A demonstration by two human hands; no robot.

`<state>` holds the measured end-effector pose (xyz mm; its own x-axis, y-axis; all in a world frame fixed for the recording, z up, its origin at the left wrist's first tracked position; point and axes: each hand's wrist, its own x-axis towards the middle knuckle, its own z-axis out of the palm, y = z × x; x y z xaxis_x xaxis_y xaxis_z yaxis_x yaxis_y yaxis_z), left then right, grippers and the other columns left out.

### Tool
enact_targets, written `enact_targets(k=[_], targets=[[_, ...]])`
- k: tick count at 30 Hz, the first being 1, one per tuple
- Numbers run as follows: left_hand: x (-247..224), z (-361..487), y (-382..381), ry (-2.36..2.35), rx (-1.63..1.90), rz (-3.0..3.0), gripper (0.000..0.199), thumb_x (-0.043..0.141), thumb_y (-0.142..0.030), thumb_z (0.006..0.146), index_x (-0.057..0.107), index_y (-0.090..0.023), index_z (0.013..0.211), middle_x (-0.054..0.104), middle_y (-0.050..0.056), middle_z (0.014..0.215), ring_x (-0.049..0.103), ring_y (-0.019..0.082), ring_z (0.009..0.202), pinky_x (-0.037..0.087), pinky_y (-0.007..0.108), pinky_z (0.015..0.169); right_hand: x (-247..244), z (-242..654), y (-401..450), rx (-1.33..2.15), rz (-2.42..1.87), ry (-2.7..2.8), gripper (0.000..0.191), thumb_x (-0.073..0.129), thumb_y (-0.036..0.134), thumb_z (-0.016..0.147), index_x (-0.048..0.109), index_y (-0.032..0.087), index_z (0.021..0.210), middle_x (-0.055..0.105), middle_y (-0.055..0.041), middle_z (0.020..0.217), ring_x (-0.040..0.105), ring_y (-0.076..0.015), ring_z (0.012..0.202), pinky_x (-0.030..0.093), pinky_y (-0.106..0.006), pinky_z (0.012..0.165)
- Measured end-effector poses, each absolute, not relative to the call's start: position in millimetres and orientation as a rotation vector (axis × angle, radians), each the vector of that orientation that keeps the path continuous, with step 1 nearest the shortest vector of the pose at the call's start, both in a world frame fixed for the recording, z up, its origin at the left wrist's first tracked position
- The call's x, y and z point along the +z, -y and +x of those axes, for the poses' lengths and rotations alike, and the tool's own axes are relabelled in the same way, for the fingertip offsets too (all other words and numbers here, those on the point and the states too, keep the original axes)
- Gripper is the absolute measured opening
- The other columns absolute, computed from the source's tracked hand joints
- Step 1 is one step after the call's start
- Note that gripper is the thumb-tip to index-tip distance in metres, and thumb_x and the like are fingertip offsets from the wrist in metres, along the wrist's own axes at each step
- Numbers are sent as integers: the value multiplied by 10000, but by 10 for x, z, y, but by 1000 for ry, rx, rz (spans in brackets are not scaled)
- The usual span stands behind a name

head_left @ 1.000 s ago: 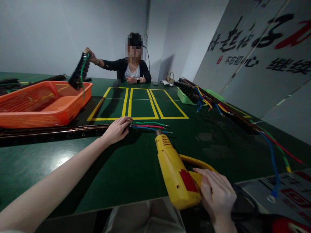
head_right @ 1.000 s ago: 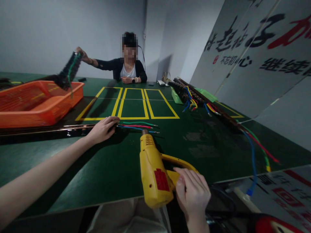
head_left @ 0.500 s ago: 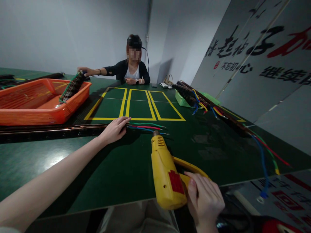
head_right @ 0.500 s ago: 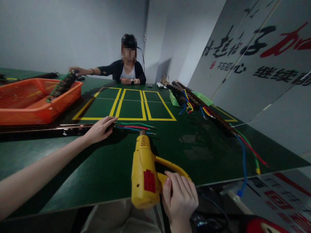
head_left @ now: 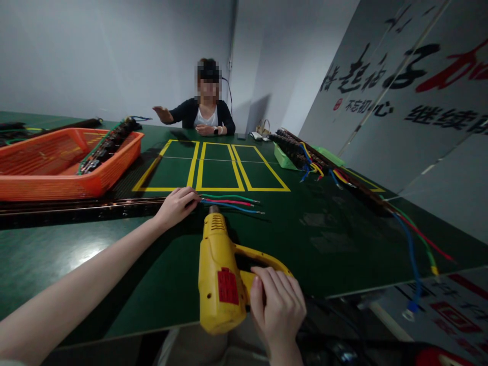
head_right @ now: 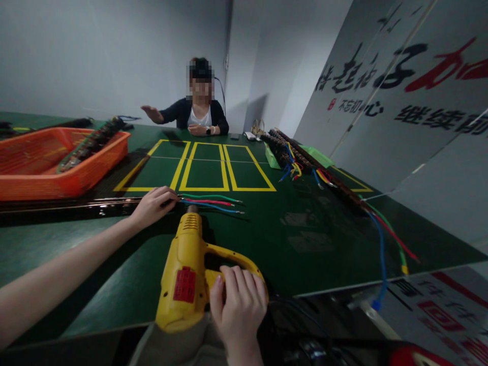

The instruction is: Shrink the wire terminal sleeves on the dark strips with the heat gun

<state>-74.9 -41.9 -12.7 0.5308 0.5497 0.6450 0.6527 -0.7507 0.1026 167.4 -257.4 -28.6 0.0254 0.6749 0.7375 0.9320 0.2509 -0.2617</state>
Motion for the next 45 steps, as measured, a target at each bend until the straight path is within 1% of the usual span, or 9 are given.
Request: enact_targets(k=[4, 9, 15, 23, 28, 33, 37, 42, 45], targets=[[-125, -755, 419, 991, -1037, -2623, 188, 417, -223, 920, 601, -187, 920, 645, 46, 972, 584, 148, 941, 425, 299, 850, -289, 1678, 2579, -386, -1484, 1714, 213, 407, 216, 901, 619, 212, 882, 636, -4, 737, 539, -151, 718, 343, -312, 731], [-114, -759, 435, 947, -991, -2620, 195, 431, -222, 916, 619, -188, 880, 662, 39, 928, 592, 152, 902, 419, 317, 859, -300, 1708, 2579, -379, -1463, 1723, 205, 415, 222, 900, 620, 209, 899, 649, -1, 749, 553, -147, 726, 353, -306, 742], [-120, -754, 427, 953, -999, -2601, 223, 427, -220, 915, 647, -201, 883, 678, 37, 918, 600, 156, 875, 425, 330, 855, -299, 1917, 2593, -419, -1462, 1718, 201, 417, 216, 897, 618, 200, 897, 671, -4, 772, 584, -142, 743, 378, -296, 763], [-134, -750, 391, 945, -1101, -2578, 226, 445, -211, 910, 658, -185, 840, 694, 35, 892, 613, 146, 854, 435, 320, 834, -254, 2442, 2686, -647, -1496, 1772, 217, 410, 197, 907, 625, 176, 895, 686, -19, 782, 609, -134, 726, 399, -273, 724], [-110, -757, 399, 1021, -1165, -2542, 235, 458, -234, 909, 672, -193, 821, 696, 27, 874, 618, 143, 839, 441, 311, 832, -231, 2536, 2716, -745, -1523, 1733, 255, 397, 209, 919, 640, 164, 854, 689, -29, 745, 614, -144, 688, 406, -280, 702], [-135, -771, 365, 1106, -1203, -2485, 225, 478, -287, 907, 690, -211, 894, 708, 22, 886, 629, 145, 808, 441, 312, 820, -234, 2479, 2707, -707, -1560, 1702, 266, 387, 206, 925, 636, 178, 836, 681, -18, 735, 606, -140, 685, 400, -278, 697], [-148, -786, 344, 1179, -1169, -2461, 235, 474, -321, 910, 680, -231, 976, 716, 18, 883, 628, 151, 786, 418, 335, 867, -256, 2351, 2704, -711, -1557, 1685, 214, 430, 203, 913, 634, 188, 851, 682, -12, 746, 600, -139, 701, 395, -282, 721], [-132, -805, 353, 1244, -1073, -2471, 292, 389, -268, 929, 654, -225, 1043, 705, 41, 949, 610, 185, 903, 394, 399, 929, -269, 2054, 2671, -606, -1595, 1688, 224, 416, 248, 926, 630, 203, 878, 668, -11, 756, 575, -152, 722, 367, -298, 736], [-130, -794, 355, 1274, -937, -2519, 341, 327, -250, 935, 612, -196, 1113, 680, 72, 1020, 592, 219, 982, 423, 414, 898, -257, 1835, 2629, -502, -1606, 1723, 239, 403, 273, 929, 629, 209, 889, 654, -21, 760, 562, -159, 737, 349, -308, 750]])
